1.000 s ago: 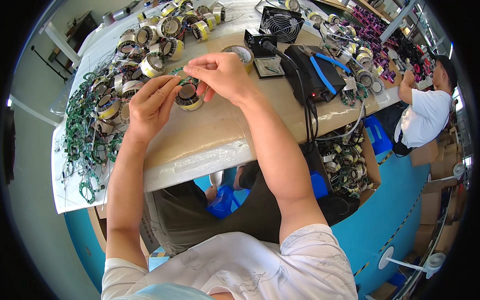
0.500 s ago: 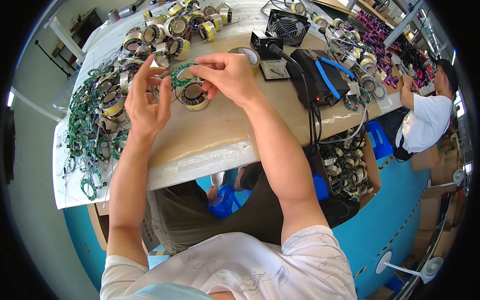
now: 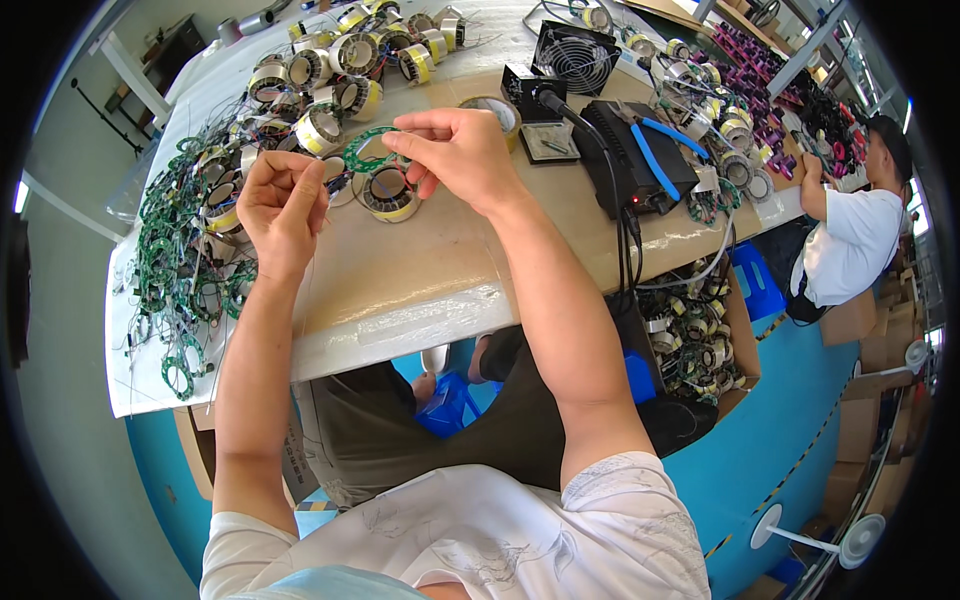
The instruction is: The person connects wires between circular circuit boards and cylindrical coil units by hand, solders the wire joints using a soldering iron, and attaches additional circuit boards onto the coil units.
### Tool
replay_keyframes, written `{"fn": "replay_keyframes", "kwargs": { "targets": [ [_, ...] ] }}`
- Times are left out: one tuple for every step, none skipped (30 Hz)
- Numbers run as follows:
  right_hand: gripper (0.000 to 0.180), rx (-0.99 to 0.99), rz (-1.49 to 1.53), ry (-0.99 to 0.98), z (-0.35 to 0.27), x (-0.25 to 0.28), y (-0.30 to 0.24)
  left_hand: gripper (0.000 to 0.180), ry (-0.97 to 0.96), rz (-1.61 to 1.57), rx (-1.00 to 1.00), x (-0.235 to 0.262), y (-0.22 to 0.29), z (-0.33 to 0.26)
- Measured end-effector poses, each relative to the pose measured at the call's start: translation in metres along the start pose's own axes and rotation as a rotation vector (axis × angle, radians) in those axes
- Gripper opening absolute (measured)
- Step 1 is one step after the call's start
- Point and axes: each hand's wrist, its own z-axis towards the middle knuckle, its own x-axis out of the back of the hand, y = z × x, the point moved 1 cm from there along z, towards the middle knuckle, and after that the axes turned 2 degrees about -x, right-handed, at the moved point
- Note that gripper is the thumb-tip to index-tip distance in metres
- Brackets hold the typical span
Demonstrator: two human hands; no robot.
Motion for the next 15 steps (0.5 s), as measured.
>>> {"fn": "replay_keyframes", "kwargs": {
  "targets": [
    [0.041, 0.000, 0.000, 0.003, 0.000, 0.001, 0.000, 0.009, -0.039, -0.009, 0.024, 0.001, -0.001, 0.000],
    [0.041, 0.003, -0.004, 0.003, 0.000, 0.000, 0.000, 0.009, -0.039, -0.008, 0.025, 0.002, -0.003, 0.000],
    [0.040, 0.007, -0.008, 0.002, 0.000, -0.001, 0.000, 0.009, -0.035, -0.009, 0.007, 0.003, -0.007, 0.001],
    [0.040, 0.007, -0.007, 0.002, 0.000, -0.001, -0.001, 0.010, -0.031, -0.010, -0.011, 0.004, -0.008, 0.001],
    [0.040, 0.010, -0.011, 0.005, -0.001, -0.001, -0.001, 0.010, -0.034, -0.011, -0.009, 0.004, -0.008, 0.002],
    [0.040, 0.012, -0.014, 0.007, -0.001, 0.000, -0.001, 0.010, -0.044, -0.004, 0.019, 0.004, -0.009, 0.001],
    [0.040, 0.012, -0.014, 0.010, -0.001, 0.000, 0.000, 0.010, -0.053, 0.004, 0.047, 0.003, -0.009, 0.001],
    [0.040, 0.020, -0.018, 0.006, -0.001, 0.001, 0.000, 0.010, -0.055, 0.003, 0.048, 0.002, -0.010, 0.002],
    [0.039, 0.028, -0.022, 0.002, 0.000, 0.001, 0.001, 0.008, -0.074, 0.027, -0.029, 0.001, -0.011, 0.003],
    [0.039, 0.028, -0.022, 0.003, -0.001, 0.001, 0.000, 0.007, -0.092, 0.052, -0.107, -0.001, -0.012, 0.004],
    [0.039, 0.030, -0.022, 0.002, -0.001, 0.000, 0.000, 0.007, -0.093, 0.051, -0.107, -0.001, -0.013, 0.005],
    [0.039, 0.032, -0.023, 0.000, -0.002, 0.000, -0.001, 0.007, -0.121, 0.061, -0.156, -0.002, -0.013, 0.006],
    [0.039, 0.033, -0.023, 0.000, -0.002, -0.001, -0.002, 0.007, -0.149, 0.071, -0.206, -0.002, -0.013, 0.006],
    [0.039, 0.031, -0.018, 0.000, -0.002, -0.001, -0.001, 0.007, -0.148, 0.069, -0.202, -0.002, -0.014, 0.007],
    [0.039, 0.029, -0.013, 0.000, -0.001, -0.001, 0.000, 0.009, -0.179, 0.054, -0.198, -0.003, -0.015, 0.007]
  ]
}}
